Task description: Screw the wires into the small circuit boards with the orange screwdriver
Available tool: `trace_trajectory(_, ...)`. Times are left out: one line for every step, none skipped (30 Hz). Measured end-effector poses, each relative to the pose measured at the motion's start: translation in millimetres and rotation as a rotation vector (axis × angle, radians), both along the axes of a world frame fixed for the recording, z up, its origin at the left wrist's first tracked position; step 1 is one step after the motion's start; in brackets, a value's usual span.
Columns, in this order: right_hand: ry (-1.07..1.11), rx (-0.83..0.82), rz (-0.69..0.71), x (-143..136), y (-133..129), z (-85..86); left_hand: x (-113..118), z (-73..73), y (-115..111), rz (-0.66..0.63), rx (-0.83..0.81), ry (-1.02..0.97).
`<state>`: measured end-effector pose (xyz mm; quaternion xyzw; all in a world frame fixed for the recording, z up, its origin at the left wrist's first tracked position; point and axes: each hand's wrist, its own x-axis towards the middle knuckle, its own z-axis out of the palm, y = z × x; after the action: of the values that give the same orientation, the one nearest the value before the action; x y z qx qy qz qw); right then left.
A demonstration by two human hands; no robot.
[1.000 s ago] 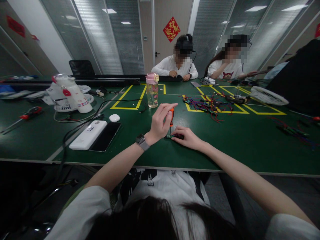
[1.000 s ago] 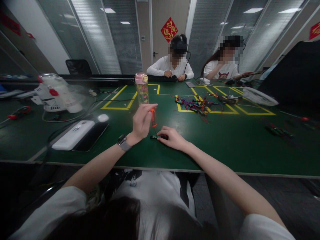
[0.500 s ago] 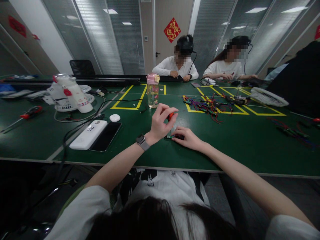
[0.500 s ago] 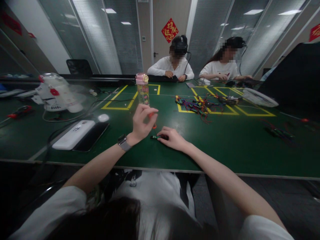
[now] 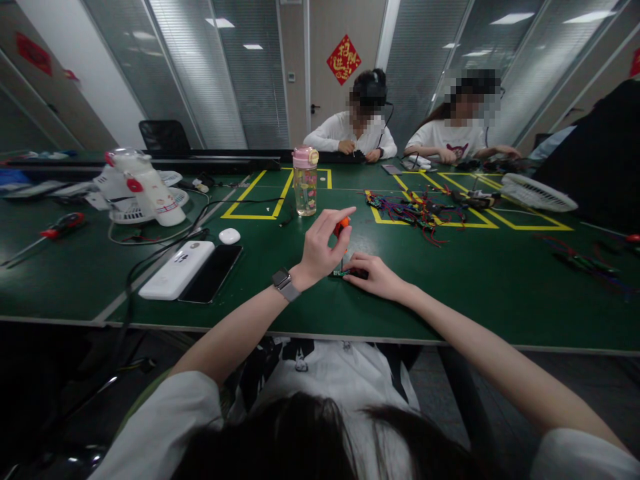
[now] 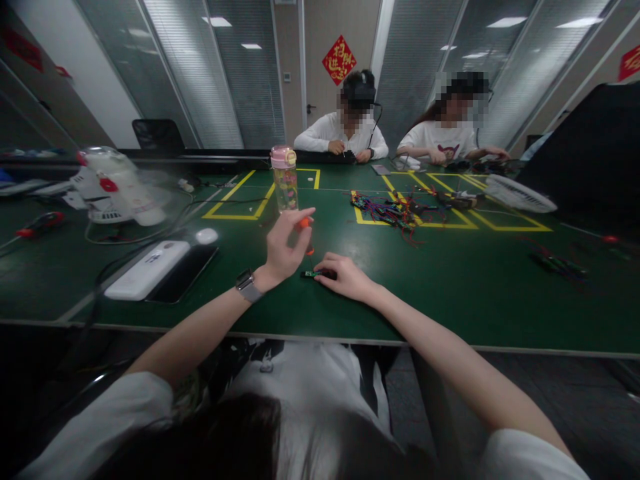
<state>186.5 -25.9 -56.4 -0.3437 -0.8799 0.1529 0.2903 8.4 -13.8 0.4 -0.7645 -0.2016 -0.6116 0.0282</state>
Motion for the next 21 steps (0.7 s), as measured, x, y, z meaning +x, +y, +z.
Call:
trace_trajectory(-0.002,0.003,0.0,0.0,0.3,-0.5,0.5,-0.4,0.3,0.007,0.004,-0.006)
trace_trajectory(-0.004,0.007,-0.001,-0.1,0.5,-0.8,0.9,-0.8,0.5,0.012,0.005,-0.01)
trace_trajectory(-0.007,0.009,-0.002,-0.1,0.6,-1.0,1.1,-1.0,0.5,0.015,0.004,-0.012)
trace_trajectory(-0.008,0.01,-0.004,-0.2,0.5,-1.0,1.2,-1.1,0.3,0.017,0.0,-0.013)
trace_trajectory(-0.009,0.009,-0.006,-0.2,0.3,-0.8,1.1,-1.2,0.1,0.017,-0.003,-0.011)
trace_trajectory(-0.008,0.006,-0.007,-0.2,0.0,-0.5,0.8,-1.1,-0.3,0.015,-0.007,-0.005)
trace_trajectory(-0.008,0.003,-0.008,-0.2,-0.3,-0.2,0.4,-0.9,-0.7,0.012,-0.012,0.001)
trace_trajectory(-0.009,0.001,-0.008,-0.2,-0.6,0.1,0.0,-0.6,-1.2,0.009,-0.017,0.007)
trace_trajectory(-0.009,0.0,-0.008,-0.1,-0.8,0.4,-0.4,-0.4,-1.6,0.006,-0.019,0.01)
trace_trajectory(-0.01,0.0,-0.007,0.0,-0.8,0.5,-0.8,-0.1,-1.9,0.002,-0.019,0.009)
trace_trajectory(-0.01,0.001,-0.007,0.0,-0.8,0.5,-1.0,0.2,-2.2,-0.002,-0.014,0.003)
trace_trajectory(-0.011,0.003,-0.008,0.1,-0.8,0.4,-1.2,0.4,-2.3,-0.007,-0.008,-0.005)
trace_trajectory(-0.011,0.003,-0.008,0.1,-0.7,0.2,-1.4,0.5,-2.2,-0.014,0.0,-0.013)
trace_trajectory(-0.011,0.004,-0.009,0.1,-0.6,0.0,-1.4,0.6,-2.1,-0.02,0.007,-0.019)
trace_trajectory(-0.012,0.005,-0.009,0.2,-0.6,-0.1,-1.4,0.6,-1.8,-0.024,0.011,-0.022)
trace_trajectory(-0.013,0.006,-0.01,0.3,-0.6,-0.2,-1.3,0.5,-1.6,-0.025,0.012,-0.024)
trace_trajectory(-0.014,0.006,-0.009,0.3,-0.6,-0.2,-1.2,0.4,-1.3,-0.023,0.013,-0.025)
trace_trajectory(-0.015,0.006,-0.009,0.4,-0.7,-0.2,-1.2,0.2,-1.0,-0.019,0.014,-0.026)
trace_trajectory(-0.015,0.006,-0.008,0.5,-0.7,-0.2,-1.1,0.0,-0.9,-0.013,0.015,-0.027)
trace_trajectory(-0.015,0.005,-0.007,0.5,-0.8,-0.1,-1.1,-0.1,-0.8,-0.008,0.016,-0.028)
trace_trajectory(-0.014,0.005,-0.006,0.5,-0.7,-0.1,-1.1,-0.3,-0.8,-0.003,0.018,-0.029)
